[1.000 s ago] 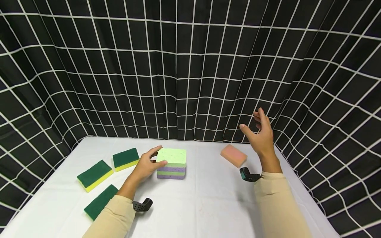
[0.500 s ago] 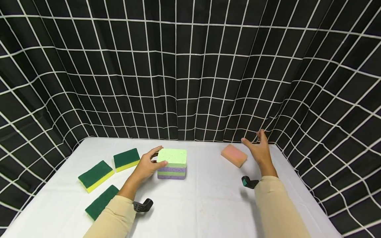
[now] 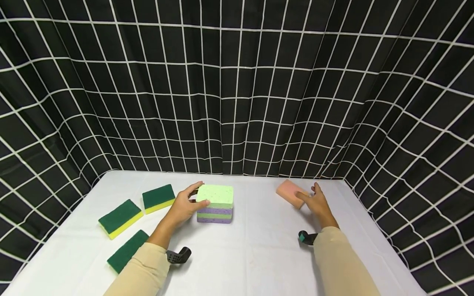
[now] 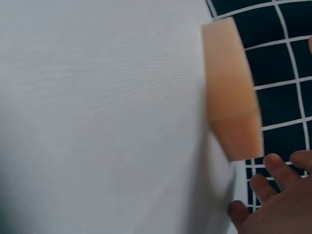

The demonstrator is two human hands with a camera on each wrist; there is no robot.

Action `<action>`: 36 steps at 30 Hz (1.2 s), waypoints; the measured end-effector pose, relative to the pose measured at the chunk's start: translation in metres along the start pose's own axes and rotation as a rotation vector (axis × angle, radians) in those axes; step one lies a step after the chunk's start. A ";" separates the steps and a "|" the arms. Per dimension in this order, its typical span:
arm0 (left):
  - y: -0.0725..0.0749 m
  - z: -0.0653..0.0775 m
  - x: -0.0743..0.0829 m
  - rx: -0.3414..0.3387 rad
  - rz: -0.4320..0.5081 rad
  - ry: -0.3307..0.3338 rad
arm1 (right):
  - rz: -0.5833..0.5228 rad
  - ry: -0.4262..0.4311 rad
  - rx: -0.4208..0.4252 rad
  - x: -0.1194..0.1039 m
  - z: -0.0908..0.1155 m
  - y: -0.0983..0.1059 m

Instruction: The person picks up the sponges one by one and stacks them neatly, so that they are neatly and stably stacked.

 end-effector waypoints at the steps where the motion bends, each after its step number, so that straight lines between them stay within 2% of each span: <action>1: 0.000 0.000 0.000 -0.001 0.001 -0.002 | 0.015 -0.014 -0.010 0.001 0.000 -0.001; 5: 0.000 0.000 0.001 -0.006 0.010 -0.006 | 0.098 -0.035 -0.030 0.005 -0.001 -0.006; 10: 0.000 -0.001 0.003 -0.005 0.016 -0.006 | 0.179 -0.010 -0.026 0.008 -0.003 -0.011; 16: 0.001 0.010 0.024 -0.018 -0.002 0.004 | 0.237 -0.026 0.004 0.009 0.000 -0.014; 19: 0.003 0.016 0.037 -0.021 -0.011 0.001 | 0.228 -0.018 0.040 0.009 0.002 -0.014; 22: 0.004 0.019 0.042 -0.019 -0.013 -0.005 | 0.189 0.008 0.087 0.009 0.003 -0.012; 29: 0.004 0.018 0.039 -0.017 -0.008 0.002 | 0.054 0.064 0.150 0.004 0.006 -0.003; 36: 0.004 0.019 0.043 -0.016 -0.020 0.007 | 0.015 0.170 0.205 -0.015 0.013 0.011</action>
Point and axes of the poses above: each hand's wrist, its own z-axis away from the middle knuckle, its own y-axis out of the back of the hand, x = y × z, the point moved 1 cm from there along -z, towards the middle knuckle, and after that the axes turned 3 degrees about -z, right-handed, at the moved point
